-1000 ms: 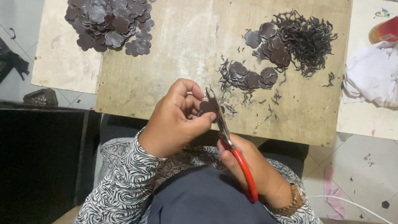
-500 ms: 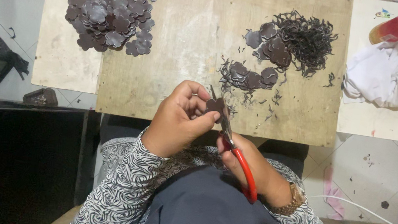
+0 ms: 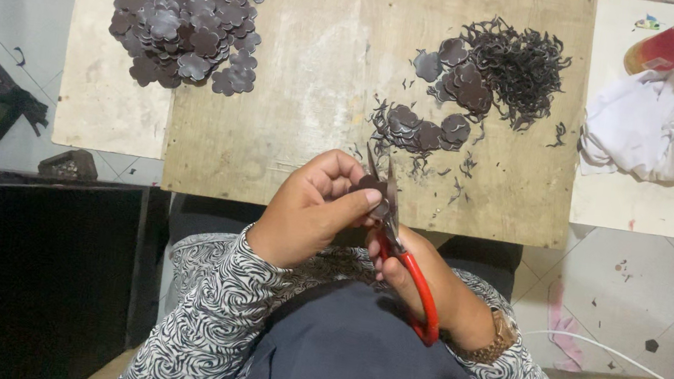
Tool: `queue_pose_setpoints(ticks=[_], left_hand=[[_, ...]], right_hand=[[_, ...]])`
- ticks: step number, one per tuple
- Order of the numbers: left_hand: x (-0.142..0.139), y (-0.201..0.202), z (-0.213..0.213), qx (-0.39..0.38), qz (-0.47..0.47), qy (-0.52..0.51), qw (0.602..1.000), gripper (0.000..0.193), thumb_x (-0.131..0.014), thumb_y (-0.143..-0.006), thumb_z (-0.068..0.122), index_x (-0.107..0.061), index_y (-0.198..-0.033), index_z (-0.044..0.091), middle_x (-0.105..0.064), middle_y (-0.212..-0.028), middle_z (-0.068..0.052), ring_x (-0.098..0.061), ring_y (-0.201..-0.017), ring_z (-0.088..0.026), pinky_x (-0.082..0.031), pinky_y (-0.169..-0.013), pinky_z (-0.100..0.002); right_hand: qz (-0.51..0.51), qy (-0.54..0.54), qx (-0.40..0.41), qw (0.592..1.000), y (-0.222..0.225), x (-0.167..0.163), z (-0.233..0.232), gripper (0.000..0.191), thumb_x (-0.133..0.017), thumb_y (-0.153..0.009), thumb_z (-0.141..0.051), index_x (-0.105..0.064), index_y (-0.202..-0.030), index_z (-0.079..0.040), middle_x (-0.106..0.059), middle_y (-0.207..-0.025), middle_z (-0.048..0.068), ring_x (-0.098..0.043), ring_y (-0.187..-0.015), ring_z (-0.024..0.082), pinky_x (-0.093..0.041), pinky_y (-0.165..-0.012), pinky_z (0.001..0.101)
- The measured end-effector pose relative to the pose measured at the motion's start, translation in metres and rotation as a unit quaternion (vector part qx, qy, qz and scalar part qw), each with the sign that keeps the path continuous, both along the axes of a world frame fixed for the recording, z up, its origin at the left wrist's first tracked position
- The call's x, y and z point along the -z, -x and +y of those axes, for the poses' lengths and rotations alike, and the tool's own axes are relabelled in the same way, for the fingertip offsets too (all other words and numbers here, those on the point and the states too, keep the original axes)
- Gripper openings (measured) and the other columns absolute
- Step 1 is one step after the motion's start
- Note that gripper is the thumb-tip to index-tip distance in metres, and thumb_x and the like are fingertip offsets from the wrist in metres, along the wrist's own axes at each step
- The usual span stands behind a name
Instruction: The person sits on the floor and uses red-handled scissors to trim the edges of dark brown, flower-shaped pieces. They hold each piece in the left hand and cut with the right, placing finished pieces into a pile on the left and discarding trimmings to the right.
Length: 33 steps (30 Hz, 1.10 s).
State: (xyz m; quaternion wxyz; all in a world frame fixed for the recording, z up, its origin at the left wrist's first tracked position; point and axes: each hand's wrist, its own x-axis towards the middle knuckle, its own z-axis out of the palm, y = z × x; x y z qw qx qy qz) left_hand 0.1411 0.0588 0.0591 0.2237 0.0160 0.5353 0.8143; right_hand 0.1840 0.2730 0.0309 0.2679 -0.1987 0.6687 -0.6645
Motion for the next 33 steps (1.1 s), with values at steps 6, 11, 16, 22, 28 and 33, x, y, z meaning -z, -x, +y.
queue_pose_setpoints(ticks=[6, 11, 16, 22, 28, 33], left_hand=[[0.002, -0.001, 0.002, -0.002, 0.024, 0.02, 0.999, 0.01, -0.068, -0.098, 0.007, -0.061, -0.103, 0.002, -0.069, -0.094, -0.004, -0.066, -0.084, -0.009, -0.056, -0.077, -0.024], [0.001, -0.002, 0.001, -0.013, 0.023, 0.026, 0.999, 0.01, -0.069, -0.098, 0.008, -0.063, -0.103, 0.002, -0.07, -0.095, -0.003, -0.066, -0.087, -0.009, -0.056, -0.08, -0.025], [-0.001, -0.001, 0.004, -0.032, 0.022, 0.001, 0.999, 0.012, -0.069, -0.097, 0.007, -0.063, -0.107, 0.002, -0.07, -0.097, -0.002, -0.066, -0.09, -0.008, -0.056, -0.083, -0.024], [-0.001, 0.002, -0.001, -0.072, -0.016, 0.045, 0.996, 0.014, -0.065, -0.096, 0.006, -0.062, -0.109, 0.002, -0.071, -0.095, -0.004, -0.069, -0.088, -0.009, -0.054, -0.07, -0.023], [0.005, 0.002, -0.003, -0.069, 0.018, 0.017, 0.997, 0.018, -0.068, -0.098, 0.003, -0.062, -0.114, -0.001, -0.07, -0.098, -0.005, -0.066, -0.087, -0.009, -0.053, -0.073, -0.024], [0.009, 0.002, -0.003, -0.062, 0.022, 0.002, 0.998, 0.022, -0.069, -0.094, 0.001, -0.061, -0.115, -0.001, -0.07, -0.104, -0.004, -0.066, -0.093, -0.007, -0.057, -0.08, -0.024]], right_hand=[[-0.021, 0.009, 0.016, 1.0, -0.001, 0.001, 0.001, 0.071, -0.049, -0.097, -0.071, -0.054, -0.113, -0.002, -0.053, -0.098, 0.003, -0.052, -0.084, 0.01, -0.05, -0.076, 0.0262], [-0.029, -0.002, 0.018, 0.999, -0.002, -0.001, 0.001, 0.07, -0.049, -0.097, -0.071, -0.055, -0.111, -0.003, -0.055, -0.097, 0.003, -0.053, -0.085, 0.01, -0.051, -0.077, 0.026], [-0.014, 0.003, 0.02, 1.0, -0.001, -0.006, -0.002, 0.072, -0.047, -0.097, -0.072, -0.054, -0.113, -0.003, -0.053, -0.097, 0.003, -0.052, -0.085, 0.011, -0.049, -0.076, 0.0258], [0.0, -0.007, 0.01, 1.0, 0.001, -0.011, -0.002, 0.073, -0.046, -0.097, -0.073, -0.055, -0.115, -0.003, -0.054, -0.097, 0.003, -0.052, -0.086, 0.011, -0.05, -0.078, 0.0254], [-0.016, 0.001, 0.008, 1.0, 0.001, -0.008, -0.001, 0.071, -0.048, -0.098, -0.07, -0.055, -0.116, -0.002, -0.054, -0.098, 0.004, -0.052, -0.088, 0.01, -0.05, -0.08, 0.0258], [-0.009, 0.001, 0.011, 1.0, 0.001, -0.005, -0.003, 0.065, -0.049, -0.099, -0.066, -0.055, -0.116, -0.003, -0.056, -0.101, 0.003, -0.053, -0.088, 0.01, -0.05, -0.079, 0.0254]])
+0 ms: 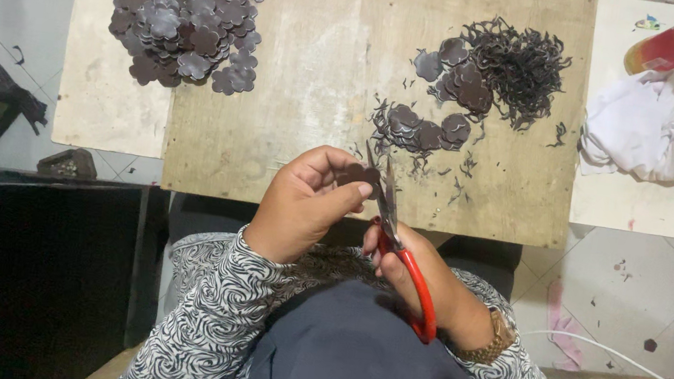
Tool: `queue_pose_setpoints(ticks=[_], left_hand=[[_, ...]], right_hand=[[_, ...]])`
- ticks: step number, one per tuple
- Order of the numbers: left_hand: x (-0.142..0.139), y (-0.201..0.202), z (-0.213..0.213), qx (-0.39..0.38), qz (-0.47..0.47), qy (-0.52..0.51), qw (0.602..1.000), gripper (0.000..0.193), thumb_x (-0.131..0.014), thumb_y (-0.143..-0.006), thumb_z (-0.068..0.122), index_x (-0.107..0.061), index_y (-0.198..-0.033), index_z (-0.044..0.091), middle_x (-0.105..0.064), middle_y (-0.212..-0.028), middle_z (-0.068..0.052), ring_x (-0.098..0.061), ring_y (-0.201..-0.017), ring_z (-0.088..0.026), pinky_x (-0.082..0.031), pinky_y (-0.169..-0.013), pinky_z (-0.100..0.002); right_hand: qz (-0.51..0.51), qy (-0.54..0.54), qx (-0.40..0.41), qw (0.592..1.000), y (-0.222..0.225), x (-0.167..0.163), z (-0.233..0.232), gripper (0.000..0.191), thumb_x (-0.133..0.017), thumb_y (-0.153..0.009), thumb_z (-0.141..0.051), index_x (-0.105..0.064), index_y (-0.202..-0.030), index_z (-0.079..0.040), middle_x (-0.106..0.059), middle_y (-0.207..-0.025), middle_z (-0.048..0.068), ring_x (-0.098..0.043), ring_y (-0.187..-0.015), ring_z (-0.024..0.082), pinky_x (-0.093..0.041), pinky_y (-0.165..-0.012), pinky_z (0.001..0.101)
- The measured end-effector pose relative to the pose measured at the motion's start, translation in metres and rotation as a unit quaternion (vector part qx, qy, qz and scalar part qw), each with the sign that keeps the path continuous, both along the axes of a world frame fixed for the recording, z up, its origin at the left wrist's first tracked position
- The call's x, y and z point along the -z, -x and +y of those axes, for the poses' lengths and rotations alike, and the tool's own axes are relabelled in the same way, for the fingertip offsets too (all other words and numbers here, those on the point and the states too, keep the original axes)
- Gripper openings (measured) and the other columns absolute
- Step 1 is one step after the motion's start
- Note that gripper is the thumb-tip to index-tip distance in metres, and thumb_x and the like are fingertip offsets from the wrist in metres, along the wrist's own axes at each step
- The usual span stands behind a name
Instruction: The person sits on the floor and uses red-handled scissors to trim the edges of dark brown, flower-shaped pieces. They hold each piece in the left hand and cut with the right, placing finished pieces into a pile on the left and discarding trimmings to the right.
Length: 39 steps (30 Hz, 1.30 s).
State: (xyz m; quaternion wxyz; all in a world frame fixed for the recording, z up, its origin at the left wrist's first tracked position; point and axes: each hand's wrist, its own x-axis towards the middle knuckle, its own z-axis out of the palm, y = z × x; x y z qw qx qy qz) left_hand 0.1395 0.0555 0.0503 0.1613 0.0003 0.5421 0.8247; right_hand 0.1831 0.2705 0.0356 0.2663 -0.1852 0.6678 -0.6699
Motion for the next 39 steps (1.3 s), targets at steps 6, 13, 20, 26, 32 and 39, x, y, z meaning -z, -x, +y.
queue_pose_setpoints(ticks=[6, 13, 20, 26, 32, 39], left_hand=[[0.022, 0.001, 0.0, -0.022, -0.002, 0.019, 1.0, 0.025, -0.069, -0.095, 0.003, -0.06, -0.117, -0.002, -0.071, -0.101, -0.005, -0.066, -0.088, -0.009, -0.055, -0.078, -0.023], [0.054, 0.036, -0.013, -0.167, -0.099, 0.033, 0.98, 0.022, -0.067, -0.093, 0.01, -0.062, -0.112, 0.0, -0.072, -0.096, -0.009, -0.066, -0.078, -0.013, -0.057, -0.071, -0.026], [0.034, 0.094, -0.095, -0.365, -0.039, 0.206, 0.907, 0.066, -0.071, -0.094, 0.031, -0.039, -0.144, 0.001, -0.059, -0.141, -0.02, -0.063, -0.124, -0.027, -0.054, -0.104, -0.043], [0.058, 0.065, -0.044, -0.15, 0.053, 0.568, 0.808, 0.118, -0.082, -0.077, 0.051, -0.014, -0.159, 0.001, -0.016, -0.165, -0.026, -0.007, -0.154, -0.043, -0.011, -0.122, -0.061], [0.082, 0.026, 0.028, 0.158, 0.022, 0.725, 0.67, 0.149, -0.071, -0.063, 0.086, 0.006, -0.159, 0.002, 0.013, -0.166, -0.027, 0.017, -0.152, -0.044, 0.005, -0.117, -0.068], [0.108, 0.048, 0.087, 0.167, 0.175, 0.731, 0.638, 0.136, -0.052, -0.071, 0.093, 0.0, -0.161, 0.005, 0.003, -0.169, -0.02, 0.009, -0.156, -0.04, 0.002, -0.118, -0.071]], right_hand=[[-0.032, -0.018, 0.007, 0.999, -0.002, 0.011, 0.003, 0.057, -0.045, -0.102, -0.06, -0.056, -0.113, -0.005, -0.055, -0.094, 0.001, -0.052, -0.083, 0.009, -0.049, -0.076, 0.0248], [-0.097, 0.024, 0.071, 0.993, -0.006, 0.038, 0.01, 0.051, -0.05, -0.101, -0.054, -0.057, -0.11, -0.004, -0.055, -0.091, 0.002, -0.052, -0.079, 0.01, -0.048, -0.073, 0.0254], [-0.111, 0.017, 0.086, 0.99, -0.003, 0.054, 0.012, 0.047, -0.048, -0.103, -0.052, -0.058, -0.109, -0.006, -0.055, -0.089, 0.002, -0.053, -0.079, 0.009, -0.048, -0.072, 0.0249], [-0.092, 0.054, 0.168, 0.98, 0.005, 0.066, 0.023, 0.045, -0.044, -0.106, -0.051, -0.055, -0.107, -0.007, -0.055, -0.09, 0.003, -0.052, -0.077, 0.011, -0.047, -0.071, 0.0262], [-0.139, 0.131, 0.294, 0.937, 0.014, 0.092, 0.057, 0.05, -0.04, -0.108, -0.054, -0.054, -0.103, -0.006, -0.055, -0.087, 0.006, -0.052, -0.072, 0.014, -0.046, -0.067, 0.0285], [-0.139, 0.168, 0.359, 0.908, 0.019, 0.104, 0.076, 0.054, -0.037, -0.108, -0.055, -0.057, -0.1, -0.005, -0.059, -0.093, 0.009, -0.052, -0.074, 0.014, -0.047, -0.068, 0.0303]])
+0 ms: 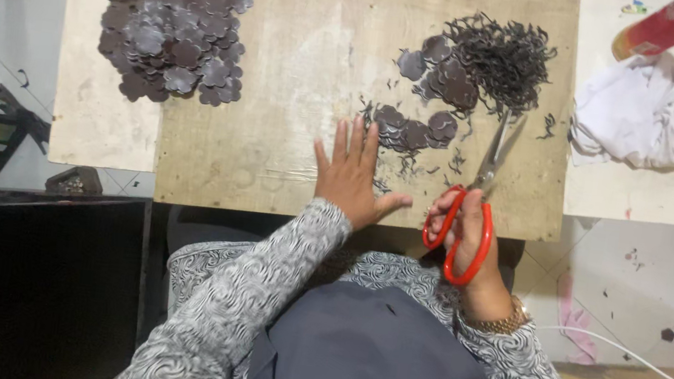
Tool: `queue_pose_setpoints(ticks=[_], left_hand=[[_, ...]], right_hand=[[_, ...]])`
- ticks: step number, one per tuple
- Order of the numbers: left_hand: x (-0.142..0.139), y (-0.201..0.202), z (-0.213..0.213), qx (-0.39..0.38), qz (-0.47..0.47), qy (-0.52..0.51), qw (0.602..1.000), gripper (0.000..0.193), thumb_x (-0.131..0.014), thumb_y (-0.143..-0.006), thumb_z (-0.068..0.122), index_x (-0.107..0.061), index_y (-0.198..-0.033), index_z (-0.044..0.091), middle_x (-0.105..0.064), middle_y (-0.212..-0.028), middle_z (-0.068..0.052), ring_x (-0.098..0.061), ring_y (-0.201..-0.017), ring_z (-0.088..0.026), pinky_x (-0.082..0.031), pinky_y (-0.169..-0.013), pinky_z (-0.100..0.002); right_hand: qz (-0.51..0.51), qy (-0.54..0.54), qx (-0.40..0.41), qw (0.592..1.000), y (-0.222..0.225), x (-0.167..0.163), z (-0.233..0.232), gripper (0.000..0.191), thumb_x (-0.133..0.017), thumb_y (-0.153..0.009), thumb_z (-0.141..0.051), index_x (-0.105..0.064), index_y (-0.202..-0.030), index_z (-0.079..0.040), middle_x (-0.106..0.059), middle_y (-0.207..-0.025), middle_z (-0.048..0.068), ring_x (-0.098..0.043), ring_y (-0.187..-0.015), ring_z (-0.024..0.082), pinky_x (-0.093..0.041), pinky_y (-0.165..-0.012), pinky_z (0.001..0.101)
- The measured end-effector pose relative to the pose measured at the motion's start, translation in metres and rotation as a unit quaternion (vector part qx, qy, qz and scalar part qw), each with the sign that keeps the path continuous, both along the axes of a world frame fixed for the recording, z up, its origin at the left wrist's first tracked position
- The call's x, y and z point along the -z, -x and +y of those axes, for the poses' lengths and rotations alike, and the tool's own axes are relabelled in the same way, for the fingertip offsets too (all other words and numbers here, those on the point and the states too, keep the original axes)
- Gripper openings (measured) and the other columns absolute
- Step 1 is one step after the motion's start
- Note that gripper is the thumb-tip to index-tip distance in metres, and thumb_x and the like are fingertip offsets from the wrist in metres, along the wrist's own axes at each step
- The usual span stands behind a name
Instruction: The person sits on the floor and uses red-handled scissors to trim the edges of dark brown, flower-shaped pieces. They hold each piece in the left hand and cut with the right, placing finished pieces into a pile on the left and discarding trimmings to the right.
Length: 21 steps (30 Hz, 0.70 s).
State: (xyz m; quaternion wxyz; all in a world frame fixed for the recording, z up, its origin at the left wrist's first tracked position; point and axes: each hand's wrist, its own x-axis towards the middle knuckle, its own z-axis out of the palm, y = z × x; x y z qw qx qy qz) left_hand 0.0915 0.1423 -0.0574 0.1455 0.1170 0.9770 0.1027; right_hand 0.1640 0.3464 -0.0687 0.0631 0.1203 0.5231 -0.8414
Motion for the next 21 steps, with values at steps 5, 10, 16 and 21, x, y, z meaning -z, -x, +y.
queue_pose_setpoints(ticks=[5, 10, 16, 21], left_hand=[[0.003, 0.024, 0.029, -0.016, 0.151, -0.147, 0.977, 0.099, -0.056, -0.092, 0.07, -0.023, -0.16, 0.006, -0.011, -0.168, -0.024, 0.002, -0.156, -0.043, 0.001, -0.121, -0.068], [0.003, 0.04, 0.044, -0.009, 0.174, -0.191, 0.966, 0.052, -0.066, -0.093, 0.044, -0.06, -0.135, 0.013, -0.034, -0.158, -0.022, -0.009, -0.155, -0.043, -0.001, -0.121, -0.069], [0.007, 0.037, 0.048, 0.004, 0.22, -0.237, 0.946, 0.039, -0.076, -0.087, 0.032, -0.067, -0.118, 0.012, -0.055, -0.137, -0.014, -0.028, -0.149, -0.037, -0.007, -0.121, -0.07], [0.009, 0.032, 0.043, 0.015, 0.265, -0.276, 0.924, 0.024, -0.076, -0.089, 0.025, -0.07, -0.11, 0.016, -0.063, -0.124, -0.006, -0.041, -0.141, -0.032, -0.015, -0.12, -0.066]], right_hand=[[0.004, -0.003, -0.009, 1.0, -0.003, -0.003, 0.008, 0.054, -0.038, -0.108, -0.055, -0.056, -0.099, -0.005, -0.059, -0.093, 0.009, -0.053, -0.075, 0.014, -0.047, -0.068, 0.0304], [0.015, 0.007, -0.006, 1.0, -0.005, -0.001, 0.016, 0.052, -0.039, -0.109, -0.053, -0.056, -0.098, -0.005, -0.058, -0.094, 0.009, -0.052, -0.077, 0.014, -0.047, -0.069, 0.03], [0.009, 0.013, -0.007, 1.0, -0.007, 0.001, 0.022, 0.05, -0.04, -0.109, -0.051, -0.056, -0.098, -0.005, -0.058, -0.095, 0.009, -0.052, -0.076, 0.013, -0.047, -0.068, 0.0293], [0.01, 0.011, -0.024, 1.0, -0.008, -0.005, 0.018, 0.05, -0.041, -0.109, -0.05, -0.056, -0.099, -0.004, -0.058, -0.094, 0.008, -0.052, -0.076, 0.013, -0.047, -0.068, 0.0291]])
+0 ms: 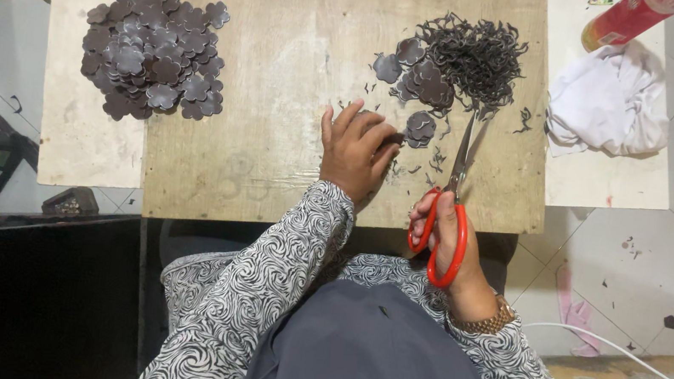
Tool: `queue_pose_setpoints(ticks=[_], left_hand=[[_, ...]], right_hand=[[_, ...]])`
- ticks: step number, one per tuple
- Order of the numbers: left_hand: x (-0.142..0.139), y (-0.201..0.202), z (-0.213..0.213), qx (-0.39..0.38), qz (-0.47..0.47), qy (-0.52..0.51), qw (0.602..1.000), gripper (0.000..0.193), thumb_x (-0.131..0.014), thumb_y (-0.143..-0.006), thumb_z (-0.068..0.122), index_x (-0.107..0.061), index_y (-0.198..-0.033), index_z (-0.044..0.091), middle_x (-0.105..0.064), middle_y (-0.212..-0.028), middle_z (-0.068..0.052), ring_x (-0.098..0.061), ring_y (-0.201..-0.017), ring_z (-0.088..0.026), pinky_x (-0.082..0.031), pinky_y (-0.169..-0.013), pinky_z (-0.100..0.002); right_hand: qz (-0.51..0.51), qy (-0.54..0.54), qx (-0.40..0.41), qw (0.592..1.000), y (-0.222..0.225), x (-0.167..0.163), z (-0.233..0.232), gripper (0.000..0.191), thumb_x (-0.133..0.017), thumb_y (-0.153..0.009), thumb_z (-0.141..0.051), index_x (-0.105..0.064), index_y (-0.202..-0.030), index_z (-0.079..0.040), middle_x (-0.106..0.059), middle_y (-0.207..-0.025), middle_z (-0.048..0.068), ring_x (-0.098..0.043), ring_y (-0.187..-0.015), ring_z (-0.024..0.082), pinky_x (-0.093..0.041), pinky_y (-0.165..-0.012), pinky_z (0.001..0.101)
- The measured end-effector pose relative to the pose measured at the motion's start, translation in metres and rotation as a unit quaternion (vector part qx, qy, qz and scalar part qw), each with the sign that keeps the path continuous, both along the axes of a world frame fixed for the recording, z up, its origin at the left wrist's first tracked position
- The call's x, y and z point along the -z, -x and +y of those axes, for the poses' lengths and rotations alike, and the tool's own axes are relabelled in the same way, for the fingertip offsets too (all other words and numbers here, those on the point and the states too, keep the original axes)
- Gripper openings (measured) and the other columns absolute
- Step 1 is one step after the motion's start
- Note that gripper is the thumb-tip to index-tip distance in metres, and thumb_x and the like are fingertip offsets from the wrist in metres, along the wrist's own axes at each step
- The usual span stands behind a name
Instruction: The person sits on the floor and uses red-handled scissors to trim the edges of dark brown, flower-shaped pieces. They hold each piece in the left hand and cut with the right, placing finished pieces into a pile on the left and discarding trimmings to the right.
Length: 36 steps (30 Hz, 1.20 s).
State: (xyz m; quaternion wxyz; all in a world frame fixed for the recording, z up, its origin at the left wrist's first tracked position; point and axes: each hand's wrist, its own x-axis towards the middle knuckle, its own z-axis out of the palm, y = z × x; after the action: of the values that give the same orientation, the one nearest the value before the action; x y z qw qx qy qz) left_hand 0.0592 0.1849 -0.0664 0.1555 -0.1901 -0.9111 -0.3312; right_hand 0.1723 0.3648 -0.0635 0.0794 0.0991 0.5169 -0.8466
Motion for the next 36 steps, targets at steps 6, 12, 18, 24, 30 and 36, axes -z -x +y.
queue_pose_setpoints(ticks=[6, 12, 18, 24, 30, 36], left_hand=[[-0.033, -0.015, -0.01, -0.019, -0.133, -0.221, 0.966, 0.015, -0.073, -0.095, 0.017, -0.073, -0.11, 0.014, -0.074, -0.107, -0.004, -0.073, -0.099, -0.02, -0.06, -0.088, -0.036], [-0.097, -0.037, -0.045, 0.05, -0.311, -0.303, 0.9, 0.024, -0.069, -0.096, 0.016, -0.072, -0.119, 0.009, -0.078, -0.103, -0.005, -0.074, -0.088, -0.011, -0.062, -0.076, -0.025], [-0.142, -0.066, -0.066, 0.11, -0.253, -0.447, 0.851, 0.033, -0.06, -0.109, 0.017, -0.061, -0.136, 0.0, -0.074, -0.115, -0.012, -0.07, -0.105, -0.013, -0.057, -0.092, -0.027], [-0.152, -0.062, -0.091, 0.084, -0.314, -0.478, 0.816, 0.048, -0.048, -0.109, 0.023, -0.042, -0.152, 0.003, -0.068, -0.112, -0.017, -0.062, -0.126, -0.008, -0.05, -0.104, -0.023], [-0.147, -0.077, -0.091, 0.158, -0.341, -0.439, 0.816, 0.035, -0.067, -0.103, 0.014, -0.062, -0.132, -0.005, -0.069, -0.12, -0.015, -0.066, -0.108, -0.011, -0.057, -0.092, -0.027], [-0.149, -0.074, -0.087, 0.056, -0.397, -0.49, 0.774, 0.021, -0.064, -0.101, 0.016, -0.066, -0.114, -0.001, -0.076, -0.098, -0.006, -0.074, -0.09, -0.013, -0.056, -0.069, -0.024]], right_hand=[[-0.021, -0.131, -0.002, 0.991, 0.004, -0.033, -0.009, 0.04, -0.052, -0.109, -0.04, -0.059, -0.098, -0.002, -0.059, -0.087, 0.01, -0.055, -0.069, 0.013, -0.047, -0.062, 0.0269], [0.066, -0.159, 0.018, 0.985, 0.018, -0.089, -0.034, 0.016, -0.065, -0.099, -0.017, -0.053, -0.097, -0.006, -0.066, -0.107, 0.002, -0.065, -0.086, 0.008, -0.054, -0.068, 0.0249], [0.109, -0.168, 0.005, 0.98, 0.021, -0.139, -0.065, 0.021, -0.071, -0.094, -0.002, -0.051, -0.1, -0.007, -0.058, -0.095, 0.005, -0.059, -0.077, 0.01, -0.049, -0.067, 0.0258], [0.093, -0.137, 0.022, 0.986, 0.021, -0.162, -0.08, 0.021, -0.068, -0.093, -0.001, -0.049, -0.1, -0.007, -0.059, -0.095, 0.005, -0.063, -0.078, 0.012, -0.052, -0.067, 0.0265], [0.11, -0.125, -0.002, 0.986, 0.016, -0.157, -0.086, 0.018, -0.067, -0.097, -0.001, -0.05, -0.101, -0.006, -0.061, -0.097, 0.007, -0.063, -0.084, 0.012, -0.052, -0.074, 0.0263], [0.098, -0.156, -0.057, 0.981, 0.004, -0.148, -0.08, 0.013, -0.066, -0.097, -0.003, -0.053, -0.1, -0.004, -0.062, -0.1, 0.007, -0.061, -0.086, 0.014, -0.053, -0.076, 0.0295]])
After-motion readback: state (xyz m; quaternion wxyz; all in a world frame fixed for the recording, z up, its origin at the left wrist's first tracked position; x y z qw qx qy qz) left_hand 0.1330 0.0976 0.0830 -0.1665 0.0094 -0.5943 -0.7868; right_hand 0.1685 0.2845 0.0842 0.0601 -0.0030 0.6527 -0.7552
